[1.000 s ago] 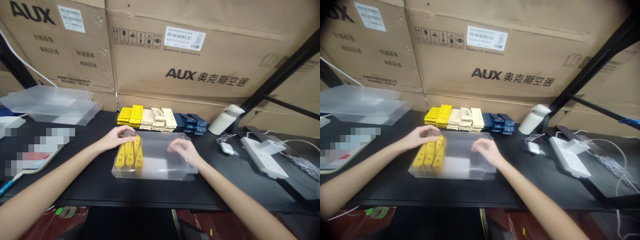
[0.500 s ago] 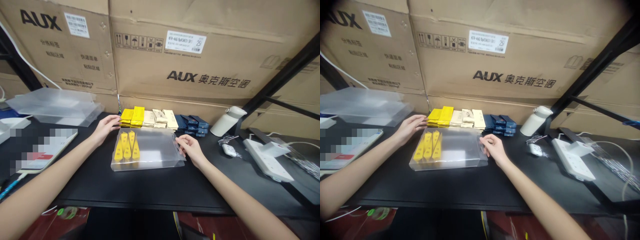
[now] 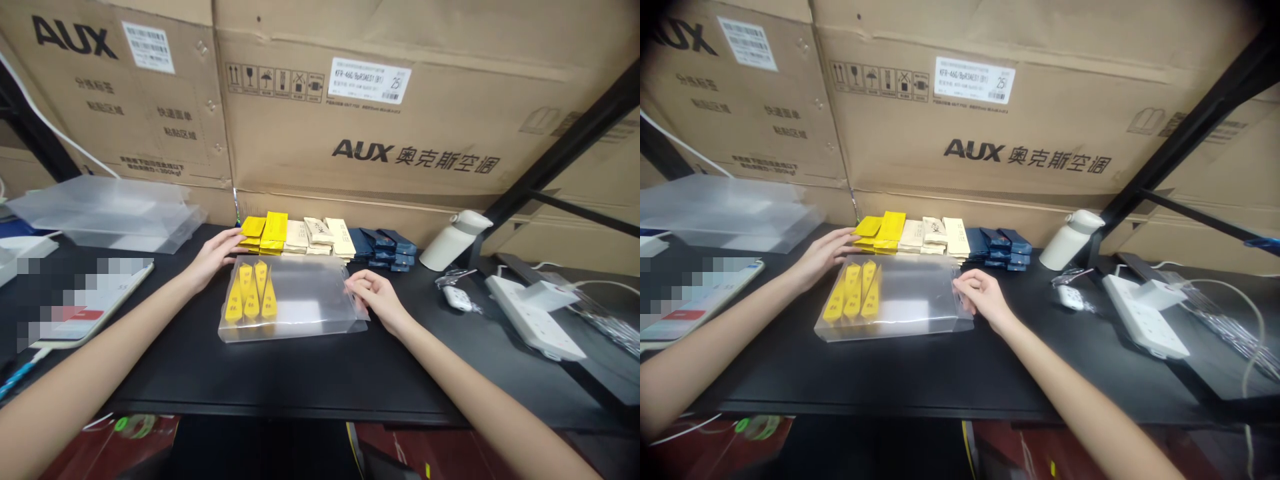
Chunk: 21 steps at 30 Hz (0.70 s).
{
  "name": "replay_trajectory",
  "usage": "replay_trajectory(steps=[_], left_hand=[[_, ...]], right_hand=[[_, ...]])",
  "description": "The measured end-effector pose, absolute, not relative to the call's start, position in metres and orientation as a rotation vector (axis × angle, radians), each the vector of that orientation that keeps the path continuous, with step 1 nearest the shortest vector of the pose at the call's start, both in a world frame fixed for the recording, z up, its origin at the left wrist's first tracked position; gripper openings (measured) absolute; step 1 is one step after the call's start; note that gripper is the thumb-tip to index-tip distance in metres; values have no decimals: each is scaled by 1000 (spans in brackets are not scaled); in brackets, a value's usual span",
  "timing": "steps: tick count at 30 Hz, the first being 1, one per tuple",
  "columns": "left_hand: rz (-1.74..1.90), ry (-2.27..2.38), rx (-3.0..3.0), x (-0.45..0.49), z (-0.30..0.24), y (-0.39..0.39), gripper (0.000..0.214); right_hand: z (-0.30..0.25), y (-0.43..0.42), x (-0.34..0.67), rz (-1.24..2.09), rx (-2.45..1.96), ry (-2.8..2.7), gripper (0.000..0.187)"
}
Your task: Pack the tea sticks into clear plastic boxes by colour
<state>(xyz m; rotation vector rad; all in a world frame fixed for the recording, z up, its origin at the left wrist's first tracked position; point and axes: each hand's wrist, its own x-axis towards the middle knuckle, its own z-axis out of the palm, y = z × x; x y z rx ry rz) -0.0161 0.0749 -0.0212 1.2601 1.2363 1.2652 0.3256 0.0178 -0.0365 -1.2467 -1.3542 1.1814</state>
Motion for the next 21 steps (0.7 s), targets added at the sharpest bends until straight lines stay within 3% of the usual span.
replay_trajectory(steps=[5,11,16,21], left_hand=[[1348,1068,1072,-18,-24,84,49],[1451,1177,1158,-22,-24,87,45],[1773,1400,1394,-19,-16,74,38],[2032,1326,1340,-18,-8,65,25]], right_hand=[[-36,17,323,1190,-1240,-1361,42],[-39,17,324,1194,-1239,-1404,40],[-39,18,324,1186,-1233,-1428,41],[-44,18,324,1097,-1274,-1473,43]])
